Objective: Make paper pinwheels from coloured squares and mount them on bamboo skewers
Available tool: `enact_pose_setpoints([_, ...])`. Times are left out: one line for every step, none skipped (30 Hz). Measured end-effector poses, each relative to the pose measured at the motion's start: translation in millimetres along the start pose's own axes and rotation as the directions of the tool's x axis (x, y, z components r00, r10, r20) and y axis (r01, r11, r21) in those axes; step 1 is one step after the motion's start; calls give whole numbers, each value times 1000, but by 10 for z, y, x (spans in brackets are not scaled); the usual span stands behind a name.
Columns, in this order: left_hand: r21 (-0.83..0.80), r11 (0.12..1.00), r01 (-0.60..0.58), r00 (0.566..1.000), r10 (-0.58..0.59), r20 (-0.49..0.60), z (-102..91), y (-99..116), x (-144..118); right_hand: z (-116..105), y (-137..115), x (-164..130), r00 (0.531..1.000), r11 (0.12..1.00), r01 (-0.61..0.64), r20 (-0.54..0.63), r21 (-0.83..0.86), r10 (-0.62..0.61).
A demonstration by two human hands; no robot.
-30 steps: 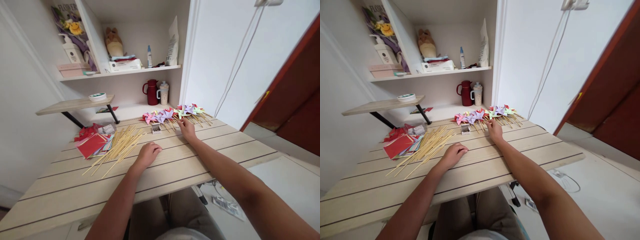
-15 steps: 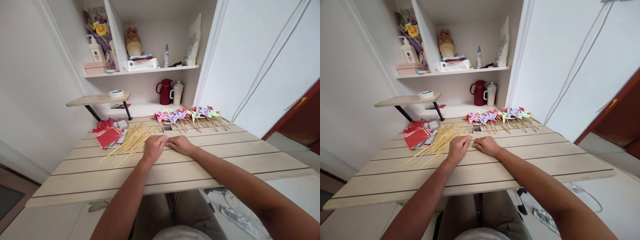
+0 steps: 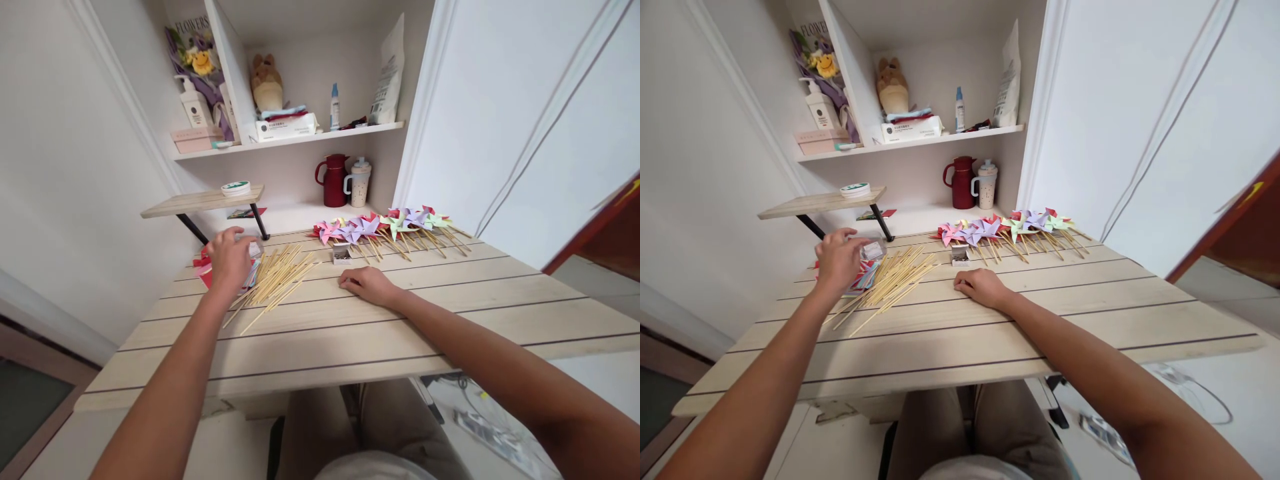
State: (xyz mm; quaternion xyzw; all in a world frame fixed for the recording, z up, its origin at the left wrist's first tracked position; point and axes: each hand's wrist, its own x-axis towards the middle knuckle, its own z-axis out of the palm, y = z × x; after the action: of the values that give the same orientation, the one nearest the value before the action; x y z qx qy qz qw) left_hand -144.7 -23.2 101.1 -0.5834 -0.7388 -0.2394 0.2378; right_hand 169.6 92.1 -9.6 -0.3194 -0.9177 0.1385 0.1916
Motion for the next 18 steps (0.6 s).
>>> enact_pose_setpoints([10, 1000, 10, 1000, -10, 17, -30, -70, 26, 3, 3, 2, 1000, 1000, -3, -1, -2, 3])
enact_pose_setpoints([21, 1000, 23, 999, -24, 34, -51, -130, 48, 6, 6, 3, 1000, 1000, -8, -2, -3, 8])
enact_pose_setpoints([35, 998, 48, 997, -50, 53, -62, -181, 67, 9, 9, 4, 1000, 1000, -12, -2, -5, 12])
enact_pose_setpoints([54, 996, 78, 993, -82, 86, -60, -225, 84, 11, 11, 5, 1000, 1000, -14, -1, -7, 14])
enact_pose_setpoints([77, 990, 116, 984, -125, 129, -46, -266, 98, 12, 13, 5, 1000, 1000, -15, 0, -8, 15])
enact_pose_setpoints([98, 984, 152, 968, -168, 184, -20, -306, 109, 13, 15, 5, 1000, 1000, -14, 0, -8, 14])
enact_pose_setpoints([112, 976, 187, 947, -209, 244, 16, -344, 117, 14, 17, 5, 1000, 1000, -11, 0, -8, 11])
enact_pose_setpoints([119, 968, 221, 919, -247, 308, 59, -381, 120, 14, 18, 4, 1000, 1000, -8, -1, -8, 8])
enact_pose_setpoints([119, 962, 248, 891, -274, 363, 106, -417, 118, 14, 19, 4, 1000, 1000, -6, -3, -9, 6])
enact_pose_setpoints([108, 958, 267, 869, -287, 403, 154, -449, 109, 13, 20, 3, 1000, 1000, -4, -3, -11, 4])
enact_pose_setpoints([92, 954, 284, 854, -295, 428, 199, -479, 95, 12, 19, 3, 1000, 1000, -4, -1, -14, 4])
enact_pose_setpoints([78, 953, 292, 848, -296, 440, 240, -504, 76, 11, 18, 2, 1000, 1000, -6, 1, -17, 6])
enact_pose_setpoints([63, 953, 298, 846, -294, 445, 276, -526, 53, 9, 16, 2, 1000, 1000, -9, 2, -19, 9])
enact_pose_setpoints([39, 954, 298, 846, -283, 451, 305, -544, 29, 7, 14, 2, 1000, 1000, -12, 5, -19, 12])
enact_pose_setpoints([12, 955, 295, 848, -267, 458, 329, -559, 4, 4, 10, 2, 1000, 1000, -16, 6, -18, 16])
enact_pose_setpoints([-14, 956, 293, 850, -254, 462, 348, -573, -20, 1, 7, 1, 1000, 1000, -20, 8, -16, 20])
enact_pose_setpoints([-37, 954, 297, 852, -247, 461, 364, -587, -43, -2, 3, 1, 1000, 1000, -23, 11, -13, 23])
enact_pose_setpoints([-50, 951, 306, 854, -251, 455, 378, -600, -64, -5, 0, 1, 1000, 1000, -25, 13, -11, 25])
